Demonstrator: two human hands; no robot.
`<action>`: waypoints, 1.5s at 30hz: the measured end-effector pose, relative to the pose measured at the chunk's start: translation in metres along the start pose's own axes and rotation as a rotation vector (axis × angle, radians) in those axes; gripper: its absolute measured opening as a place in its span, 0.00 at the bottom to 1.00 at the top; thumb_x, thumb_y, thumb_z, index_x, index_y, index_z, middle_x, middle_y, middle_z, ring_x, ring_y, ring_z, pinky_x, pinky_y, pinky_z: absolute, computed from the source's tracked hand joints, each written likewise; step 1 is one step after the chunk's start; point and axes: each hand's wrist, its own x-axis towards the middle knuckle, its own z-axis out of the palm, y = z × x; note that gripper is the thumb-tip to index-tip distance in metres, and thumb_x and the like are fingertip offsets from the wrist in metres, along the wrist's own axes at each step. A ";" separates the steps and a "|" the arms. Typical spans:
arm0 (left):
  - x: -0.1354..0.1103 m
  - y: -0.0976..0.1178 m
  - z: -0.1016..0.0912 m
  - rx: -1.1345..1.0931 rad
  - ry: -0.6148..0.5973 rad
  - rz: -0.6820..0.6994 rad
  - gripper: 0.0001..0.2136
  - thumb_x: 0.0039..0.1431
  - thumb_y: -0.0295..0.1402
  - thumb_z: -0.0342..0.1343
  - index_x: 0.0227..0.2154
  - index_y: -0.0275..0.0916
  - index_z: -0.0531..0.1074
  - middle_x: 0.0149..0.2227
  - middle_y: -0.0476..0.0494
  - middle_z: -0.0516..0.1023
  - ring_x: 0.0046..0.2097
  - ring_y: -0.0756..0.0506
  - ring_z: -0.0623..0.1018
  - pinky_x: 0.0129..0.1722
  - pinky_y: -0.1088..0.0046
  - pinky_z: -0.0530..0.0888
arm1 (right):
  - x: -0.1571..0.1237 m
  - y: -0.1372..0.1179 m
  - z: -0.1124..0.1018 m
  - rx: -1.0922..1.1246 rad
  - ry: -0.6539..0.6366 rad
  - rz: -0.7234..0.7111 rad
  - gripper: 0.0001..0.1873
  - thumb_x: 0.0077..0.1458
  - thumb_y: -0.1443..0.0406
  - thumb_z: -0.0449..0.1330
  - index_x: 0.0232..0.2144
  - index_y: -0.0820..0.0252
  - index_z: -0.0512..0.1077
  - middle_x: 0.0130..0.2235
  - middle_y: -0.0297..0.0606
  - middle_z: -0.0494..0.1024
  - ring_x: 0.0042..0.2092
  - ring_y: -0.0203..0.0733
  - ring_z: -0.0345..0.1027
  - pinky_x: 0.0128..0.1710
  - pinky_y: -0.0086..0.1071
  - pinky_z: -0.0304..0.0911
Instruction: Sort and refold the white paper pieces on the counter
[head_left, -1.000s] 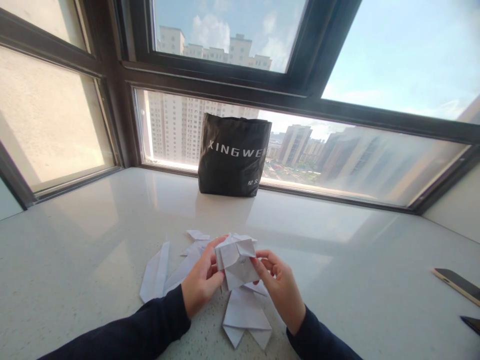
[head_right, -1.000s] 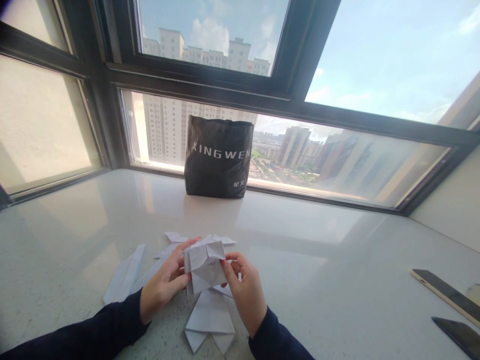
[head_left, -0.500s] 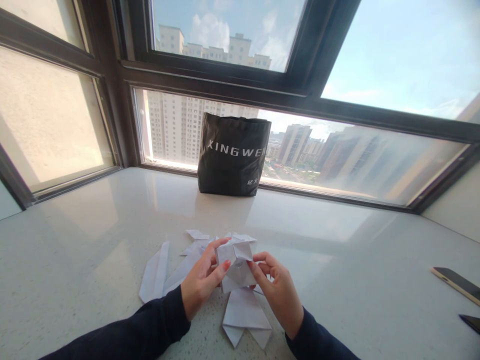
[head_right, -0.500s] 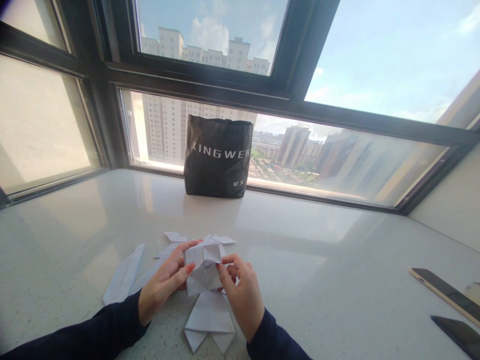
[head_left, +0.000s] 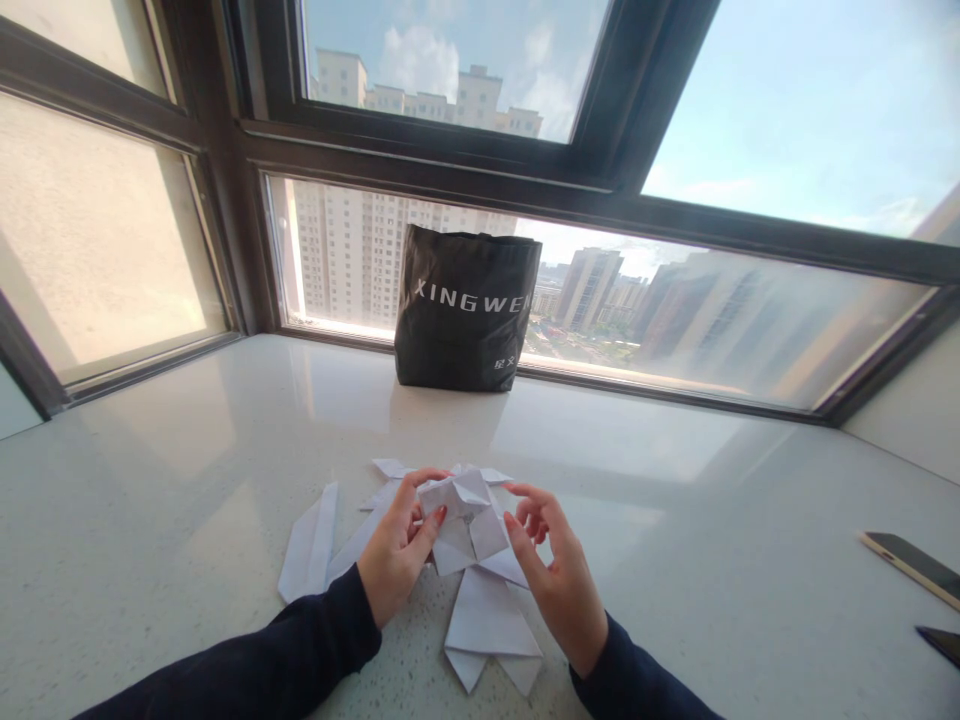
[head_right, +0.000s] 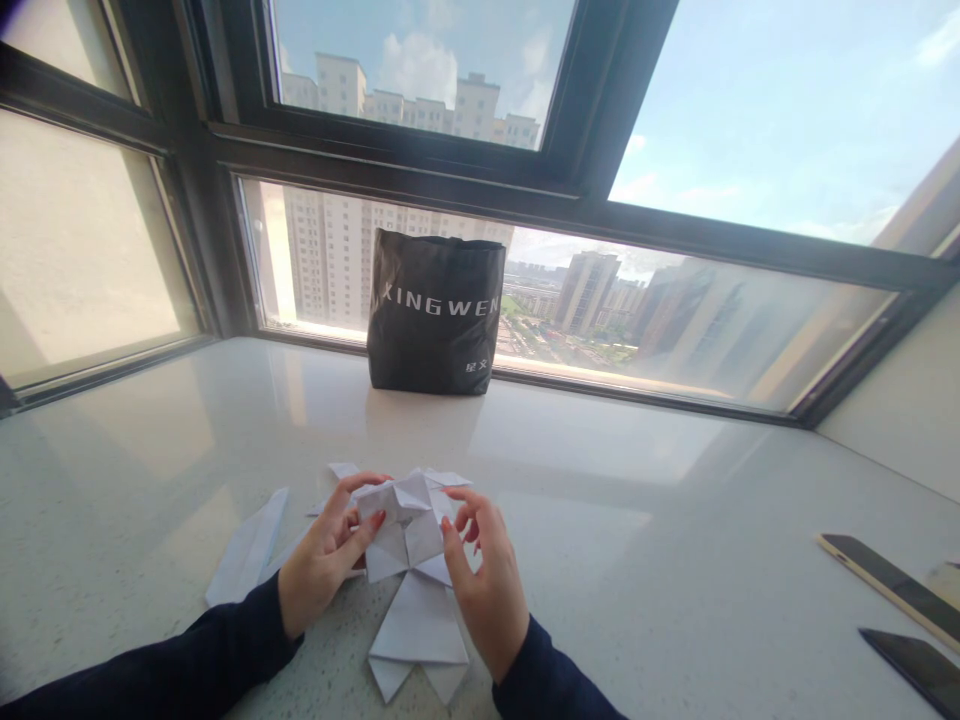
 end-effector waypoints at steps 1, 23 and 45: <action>0.000 0.000 -0.001 0.017 0.008 0.001 0.17 0.52 0.43 0.50 0.43 0.42 0.58 0.29 0.50 0.69 0.25 0.51 0.71 0.23 0.78 0.67 | 0.000 -0.001 -0.001 -0.031 -0.005 -0.041 0.11 0.53 0.65 0.49 0.40 0.57 0.65 0.30 0.36 0.67 0.32 0.39 0.61 0.31 0.31 0.59; 0.000 0.008 -0.002 0.290 -0.014 0.176 0.13 0.55 0.30 0.45 0.40 0.38 0.71 0.44 0.43 0.73 0.46 0.43 0.70 0.47 0.68 0.65 | -0.001 -0.005 -0.002 -0.054 -0.222 -0.169 0.14 0.51 0.71 0.50 0.40 0.53 0.65 0.45 0.39 0.64 0.49 0.45 0.56 0.47 0.41 0.54; -0.009 0.014 0.010 0.181 -0.037 0.170 0.09 0.49 0.25 0.51 0.33 0.37 0.74 0.38 0.43 0.76 0.43 0.44 0.73 0.43 0.72 0.68 | -0.006 -0.013 0.008 0.403 -0.213 0.152 0.22 0.52 0.62 0.52 0.48 0.56 0.50 0.24 0.29 0.64 0.27 0.36 0.59 0.28 0.30 0.57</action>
